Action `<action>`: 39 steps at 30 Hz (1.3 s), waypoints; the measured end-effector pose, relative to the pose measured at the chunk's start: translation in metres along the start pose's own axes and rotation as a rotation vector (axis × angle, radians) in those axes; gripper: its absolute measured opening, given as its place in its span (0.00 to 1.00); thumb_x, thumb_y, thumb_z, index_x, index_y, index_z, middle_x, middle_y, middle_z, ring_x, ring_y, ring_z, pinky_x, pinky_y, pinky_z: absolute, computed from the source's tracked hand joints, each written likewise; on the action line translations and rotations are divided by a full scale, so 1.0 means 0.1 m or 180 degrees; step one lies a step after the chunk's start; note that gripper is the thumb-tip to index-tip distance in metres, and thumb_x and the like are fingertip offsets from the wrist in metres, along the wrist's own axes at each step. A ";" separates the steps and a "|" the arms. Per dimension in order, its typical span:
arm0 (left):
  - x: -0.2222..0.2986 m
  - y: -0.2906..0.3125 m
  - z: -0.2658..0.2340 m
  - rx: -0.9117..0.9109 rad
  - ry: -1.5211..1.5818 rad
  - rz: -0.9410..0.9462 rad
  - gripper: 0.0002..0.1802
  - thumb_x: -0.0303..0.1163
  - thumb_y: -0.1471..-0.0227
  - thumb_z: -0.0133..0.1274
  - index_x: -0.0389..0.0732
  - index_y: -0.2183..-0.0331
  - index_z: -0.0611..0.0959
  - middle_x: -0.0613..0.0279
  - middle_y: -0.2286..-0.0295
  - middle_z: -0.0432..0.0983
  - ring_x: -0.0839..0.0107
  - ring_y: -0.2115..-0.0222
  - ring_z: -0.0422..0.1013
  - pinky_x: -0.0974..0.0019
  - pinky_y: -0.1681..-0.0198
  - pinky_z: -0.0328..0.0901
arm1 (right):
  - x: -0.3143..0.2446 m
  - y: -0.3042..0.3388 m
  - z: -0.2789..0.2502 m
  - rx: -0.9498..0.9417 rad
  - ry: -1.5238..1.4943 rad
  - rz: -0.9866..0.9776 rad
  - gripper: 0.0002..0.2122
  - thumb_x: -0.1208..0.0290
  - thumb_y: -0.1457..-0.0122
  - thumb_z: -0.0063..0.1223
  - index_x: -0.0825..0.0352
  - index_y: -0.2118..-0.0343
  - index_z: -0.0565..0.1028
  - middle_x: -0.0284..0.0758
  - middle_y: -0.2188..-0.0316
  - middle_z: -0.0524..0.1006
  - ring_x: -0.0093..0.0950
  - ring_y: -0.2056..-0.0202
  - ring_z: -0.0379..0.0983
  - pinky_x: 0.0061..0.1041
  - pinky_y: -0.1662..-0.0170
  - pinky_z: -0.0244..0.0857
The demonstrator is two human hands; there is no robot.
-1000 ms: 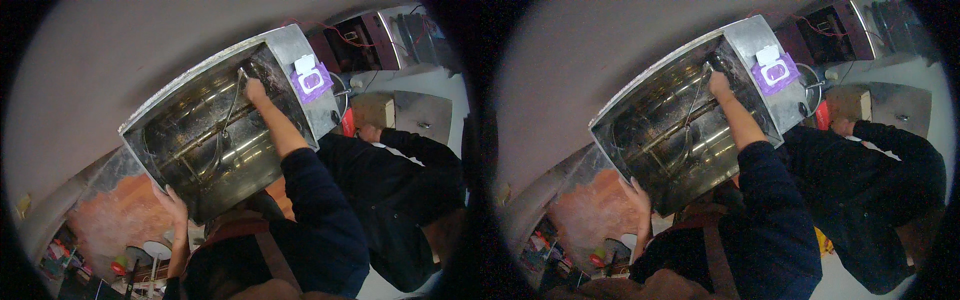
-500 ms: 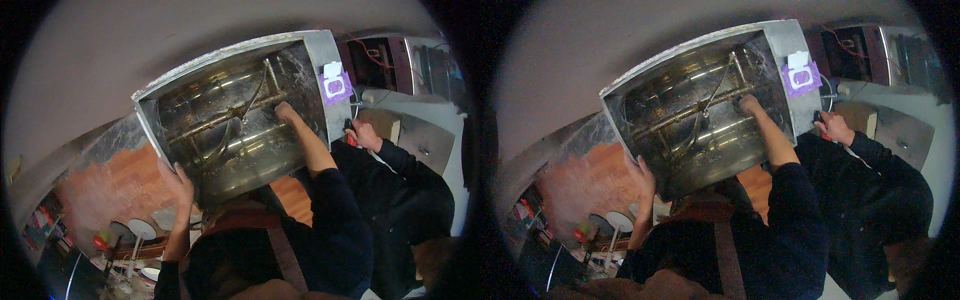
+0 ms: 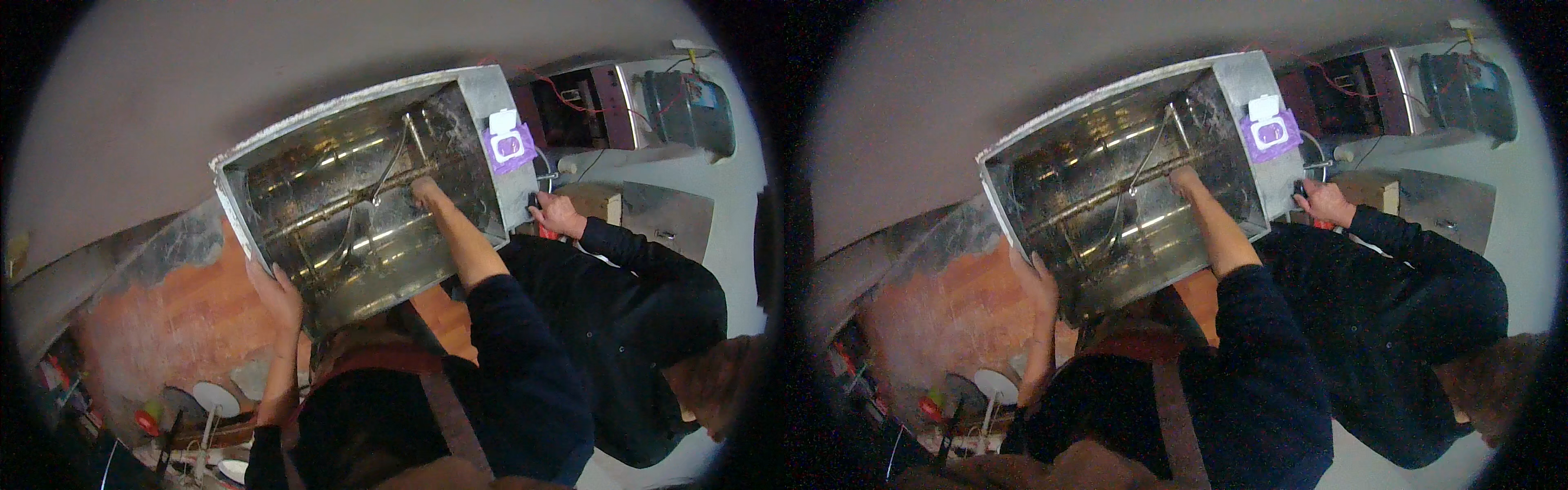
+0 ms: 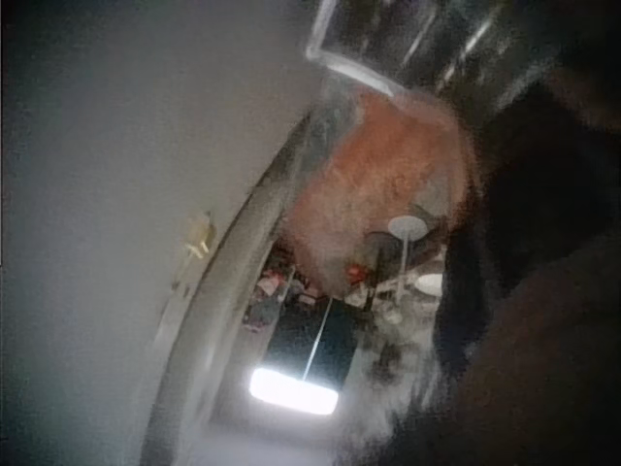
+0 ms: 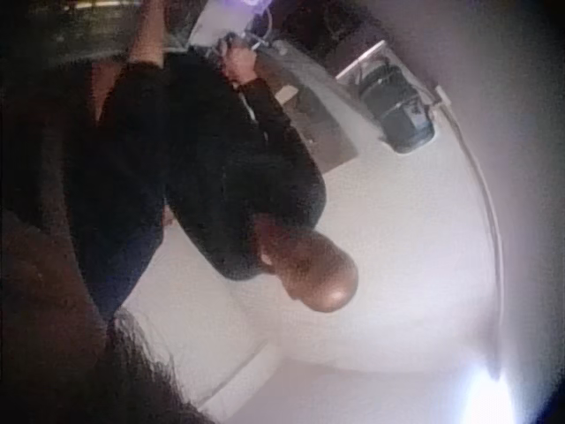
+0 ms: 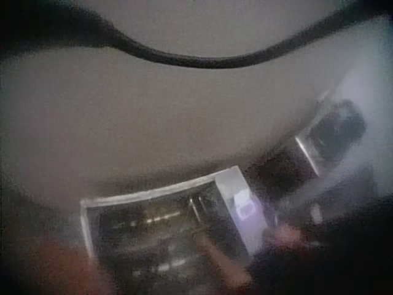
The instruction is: The person scrapes and removes hardened residue from the interior walls and metal components of a large stainless steel appliance using a handheld scraper. The person repeatedly reaches into the appliance to dislodge and remove debris.
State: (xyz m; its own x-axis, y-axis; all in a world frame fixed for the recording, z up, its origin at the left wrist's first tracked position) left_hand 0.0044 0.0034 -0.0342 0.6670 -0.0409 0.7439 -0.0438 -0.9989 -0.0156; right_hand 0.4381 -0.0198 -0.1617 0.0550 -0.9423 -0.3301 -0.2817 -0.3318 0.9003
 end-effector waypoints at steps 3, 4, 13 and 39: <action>0.01 0.05 -0.17 0.0064 -0.0197 0.0001 0.28 0.27 0.35 0.46 0.27 0.37 0.63 0.33 0.40 0.62 0.38 0.37 0.56 0.46 0.33 0.50 | -0.20 0.51 0.06 0.0177 0.0039 -0.0515 0.10 0.68 0.35 0.52 0.69 0.68 0.79 0.41 0.79 0.77 0.38 0.74 0.76 0.40 0.67 0.69; -0.01 0.01 -0.13 0.0143 -0.0245 0.0055 0.28 0.27 0.35 0.46 0.27 0.37 0.63 0.33 0.40 0.62 0.38 0.37 0.56 0.46 0.33 0.50 | -0.26 0.75 0.02 0.0547 0.0268 -0.0970 0.11 0.67 0.33 0.50 0.70 0.67 0.78 0.41 0.78 0.77 0.37 0.74 0.76 0.40 0.67 0.69; -0.22 -0.01 -0.05 0.0146 -0.0567 0.0063 0.27 0.29 0.35 0.48 0.27 0.39 0.67 0.32 0.42 0.65 0.37 0.40 0.60 0.45 0.36 0.55 | -0.06 2.61 0.49 0.1790 0.0703 -0.2502 0.10 0.69 0.30 0.45 0.71 0.62 0.73 0.54 0.66 0.79 0.57 0.60 0.75 0.45 0.60 0.68; -0.03 -0.10 -0.07 0.0150 -0.0345 -0.0104 0.28 0.38 0.33 0.47 0.31 0.39 0.66 0.35 0.42 0.67 0.35 0.38 0.58 0.39 0.38 0.57 | 0.33 3.82 1.55 0.0921 0.0616 -0.3091 0.07 0.71 0.31 0.48 0.70 0.59 0.72 0.54 0.71 0.75 0.58 0.64 0.74 0.47 0.64 0.66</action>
State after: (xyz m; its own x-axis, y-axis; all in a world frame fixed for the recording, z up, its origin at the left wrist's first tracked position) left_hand -0.0026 0.0132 -0.0319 0.7441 -0.0078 0.6680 0.0126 -0.9996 -0.0257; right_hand 0.1841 -0.1708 0.1274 0.5279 -0.2731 -0.8042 -0.2520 -0.9546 0.1587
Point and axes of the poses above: each hand's wrist, its own y-axis away from the middle knuckle, its own z-axis out of the palm, x = y × z, the point moved 1 cm from there along -y, towards the middle knuckle
